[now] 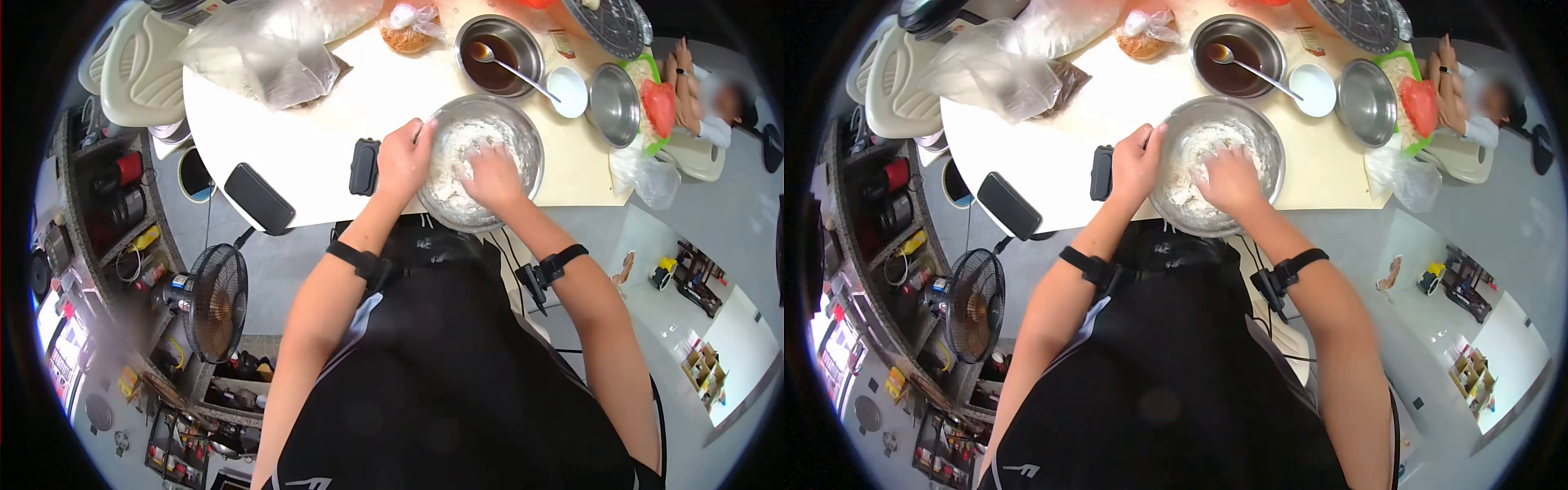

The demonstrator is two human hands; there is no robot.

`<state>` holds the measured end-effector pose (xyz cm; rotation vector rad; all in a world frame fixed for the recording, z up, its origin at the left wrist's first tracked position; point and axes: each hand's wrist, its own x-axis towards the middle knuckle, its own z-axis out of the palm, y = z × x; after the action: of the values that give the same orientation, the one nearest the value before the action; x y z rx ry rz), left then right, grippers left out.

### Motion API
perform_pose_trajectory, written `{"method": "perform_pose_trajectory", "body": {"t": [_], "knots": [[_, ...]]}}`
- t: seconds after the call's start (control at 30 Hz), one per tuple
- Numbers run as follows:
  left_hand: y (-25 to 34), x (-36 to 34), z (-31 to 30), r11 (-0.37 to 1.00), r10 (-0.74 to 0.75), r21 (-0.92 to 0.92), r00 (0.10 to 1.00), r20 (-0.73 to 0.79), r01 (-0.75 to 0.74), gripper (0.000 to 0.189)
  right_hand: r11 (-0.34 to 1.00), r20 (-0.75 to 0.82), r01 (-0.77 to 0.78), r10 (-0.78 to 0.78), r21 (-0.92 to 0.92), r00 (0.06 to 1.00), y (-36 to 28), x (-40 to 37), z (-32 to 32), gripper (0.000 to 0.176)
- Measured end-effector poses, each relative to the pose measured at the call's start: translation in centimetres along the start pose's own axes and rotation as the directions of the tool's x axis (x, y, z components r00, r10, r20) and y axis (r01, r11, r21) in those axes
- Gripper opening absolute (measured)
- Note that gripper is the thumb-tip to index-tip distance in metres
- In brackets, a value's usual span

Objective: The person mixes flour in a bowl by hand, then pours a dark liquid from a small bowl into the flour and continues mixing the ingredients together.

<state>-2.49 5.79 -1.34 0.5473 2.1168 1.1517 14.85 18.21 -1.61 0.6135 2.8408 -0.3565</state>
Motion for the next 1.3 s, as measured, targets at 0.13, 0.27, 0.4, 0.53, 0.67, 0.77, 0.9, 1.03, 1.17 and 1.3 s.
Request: {"method": "perform_pose_trajectory", "body": {"t": [0.13, 0.27, 0.4, 0.53, 0.67, 0.77, 0.9, 1.03, 1.17, 1.3], "knots": [[0.2, 0.3, 0.4, 1.0, 0.021, -0.015, 0.999, -0.024, -0.021, 0.047, 0.998, 0.059, 0.057, -0.055, -0.024, 0.997, 1.2, 2.3, 1.1, 0.026], [0.1, 1.0, 0.9, 0.999, -0.005, -0.049, 1.0, 0.005, 0.005, 0.046, 0.996, -0.053, 0.064, -0.067, -0.057, 0.996, 1.4, 4.3, 2.0, 0.022], [-0.2, 0.8, 0.6, 0.998, 0.065, -0.012, 0.998, -0.026, -0.065, 0.044, 1.0, 0.028, 0.014, -0.013, -0.023, 1.0, 0.6, 5.2, 0.7, 0.026], [0.2, 0.0, 0.1, 0.996, 0.084, 0.011, 0.996, 0.0, -0.084, 0.044, 1.0, -0.174, 0.015, -0.017, -0.014, 0.985, 0.1, 3.1, -1.2, 0.031], [0.2, 0.1, 0.1, 0.995, 0.098, 0.022, 0.995, 0.003, -0.098, 0.043, 0.998, -0.191, 0.007, 0.005, 0.063, 0.982, -1.2, 0.7, -4.2, 0.033], [0.0, 0.3, 0.2, 0.995, 0.091, 0.037, 0.996, 0.0, -0.091, 0.044, 0.993, -0.099, -0.024, 0.035, 0.116, 0.994, -2.1, -1.9, -4.8, 0.034], [-0.1, 0.3, 0.5, 0.996, 0.083, 0.04, 0.997, 0.003, -0.083, 0.045, 0.982, -0.171, -0.119, 0.144, 0.149, 0.975, -0.3, -4.8, -2.2, 0.04], [0.1, 0.4, 0.5, 0.995, 0.086, 0.055, 0.996, 0.002, -0.086, 0.046, 0.944, -0.101, -0.312, 0.322, 0.107, 0.941, 0.3, -3.9, -1.7, 0.049], [0.4, 0.5, 0.9, 0.993, 0.088, 0.072, 0.996, 0.019, -0.089, 0.048, 0.771, 0.184, -0.583, 0.553, 0.257, 0.812, -0.7, -1.5, -0.2, 0.06], [0.9, 0.8, 0.8, 0.989, 0.128, 0.071, 0.992, 0.007, -0.128, 0.049, 0.668, 0.209, -0.657, 0.628, 0.348, 0.75, -1.4, 0.2, -0.2, 0.059]]}}
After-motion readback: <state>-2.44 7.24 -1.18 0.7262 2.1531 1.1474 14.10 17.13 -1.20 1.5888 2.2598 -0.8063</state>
